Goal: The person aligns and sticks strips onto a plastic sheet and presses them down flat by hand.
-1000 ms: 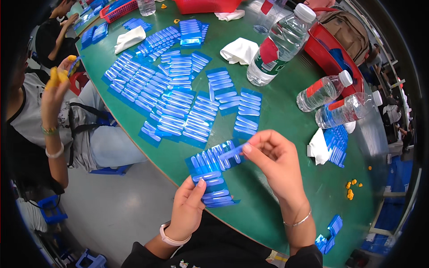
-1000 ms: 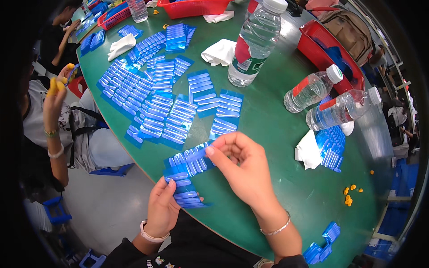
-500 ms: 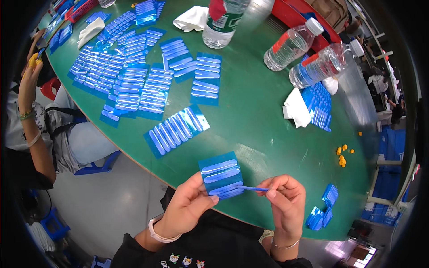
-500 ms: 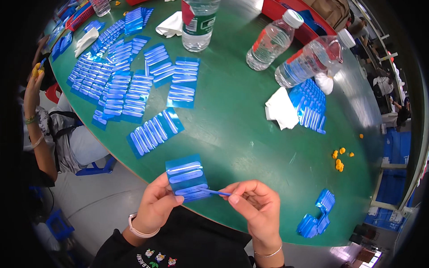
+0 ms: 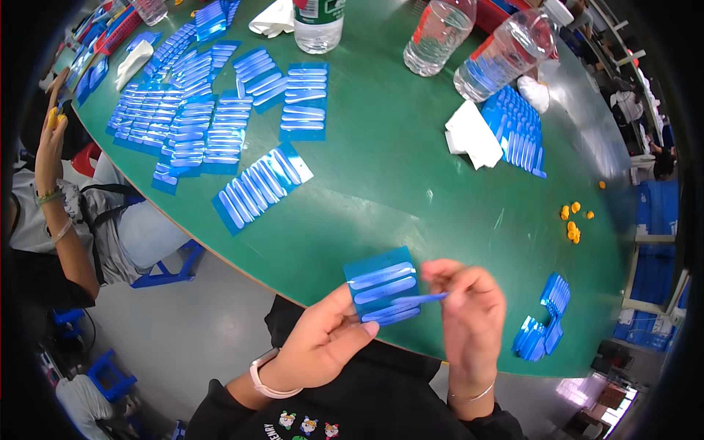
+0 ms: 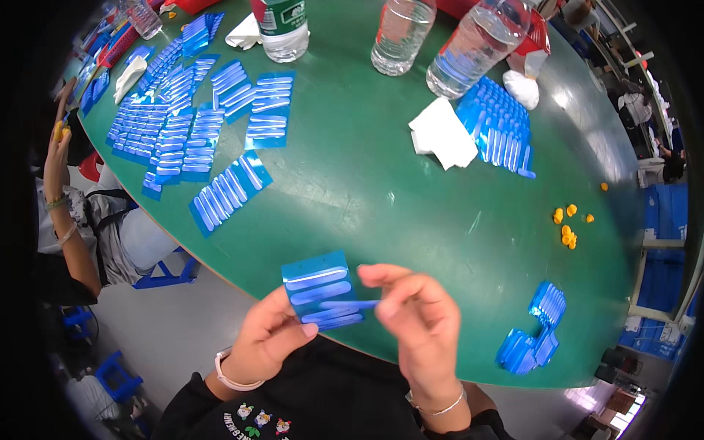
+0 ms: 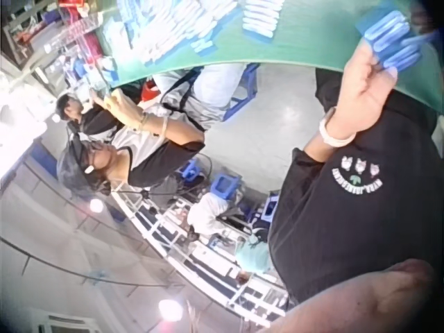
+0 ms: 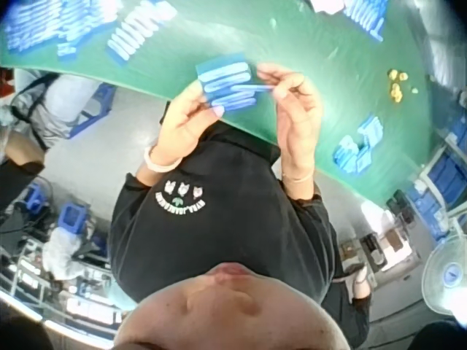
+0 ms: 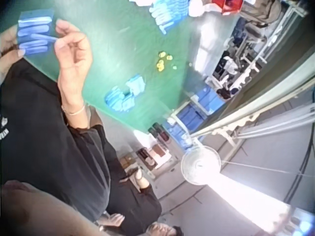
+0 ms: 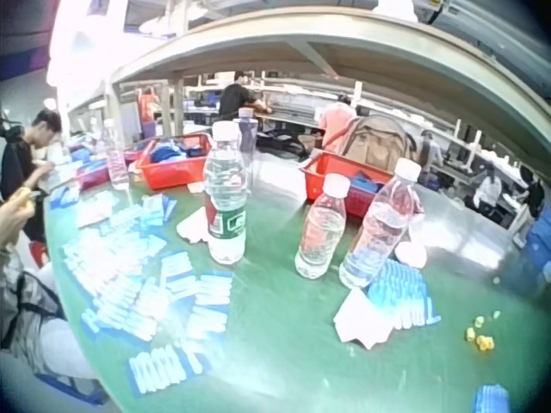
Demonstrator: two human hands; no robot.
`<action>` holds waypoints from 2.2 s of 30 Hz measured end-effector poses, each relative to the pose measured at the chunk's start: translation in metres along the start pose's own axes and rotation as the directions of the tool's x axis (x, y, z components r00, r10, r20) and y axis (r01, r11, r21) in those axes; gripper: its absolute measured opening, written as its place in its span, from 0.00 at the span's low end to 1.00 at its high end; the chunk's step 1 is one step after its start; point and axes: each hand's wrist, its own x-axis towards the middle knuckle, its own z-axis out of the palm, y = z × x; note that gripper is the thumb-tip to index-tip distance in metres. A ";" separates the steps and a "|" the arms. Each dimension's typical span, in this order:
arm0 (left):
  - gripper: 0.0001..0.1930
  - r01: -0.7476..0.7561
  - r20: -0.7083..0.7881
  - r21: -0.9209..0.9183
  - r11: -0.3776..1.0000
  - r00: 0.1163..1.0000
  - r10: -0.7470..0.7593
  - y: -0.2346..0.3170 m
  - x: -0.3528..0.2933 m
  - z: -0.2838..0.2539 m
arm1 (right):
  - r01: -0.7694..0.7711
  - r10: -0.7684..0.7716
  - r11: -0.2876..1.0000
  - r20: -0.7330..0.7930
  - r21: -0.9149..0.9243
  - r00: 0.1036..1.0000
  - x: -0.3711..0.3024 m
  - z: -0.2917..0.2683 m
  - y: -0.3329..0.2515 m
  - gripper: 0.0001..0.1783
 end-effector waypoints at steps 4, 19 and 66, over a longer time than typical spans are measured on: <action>0.32 0.135 0.034 -0.179 0.975 0.991 -0.131 -0.003 -0.002 -0.008 | -0.006 0.008 0.990 -0.012 0.139 1.000 -0.002 -0.021 -0.015 0.07; 0.31 0.143 0.009 -0.102 0.984 0.990 -0.143 -0.002 0.006 0.023 | -0.061 0.071 0.959 0.025 -0.276 0.997 -0.019 -0.023 -0.036 0.18; 0.14 0.150 -0.188 0.049 0.987 0.972 -0.139 -0.021 0.005 0.032 | 0.284 -0.321 0.549 0.115 -0.786 0.940 -0.021 -0.008 -0.009 0.08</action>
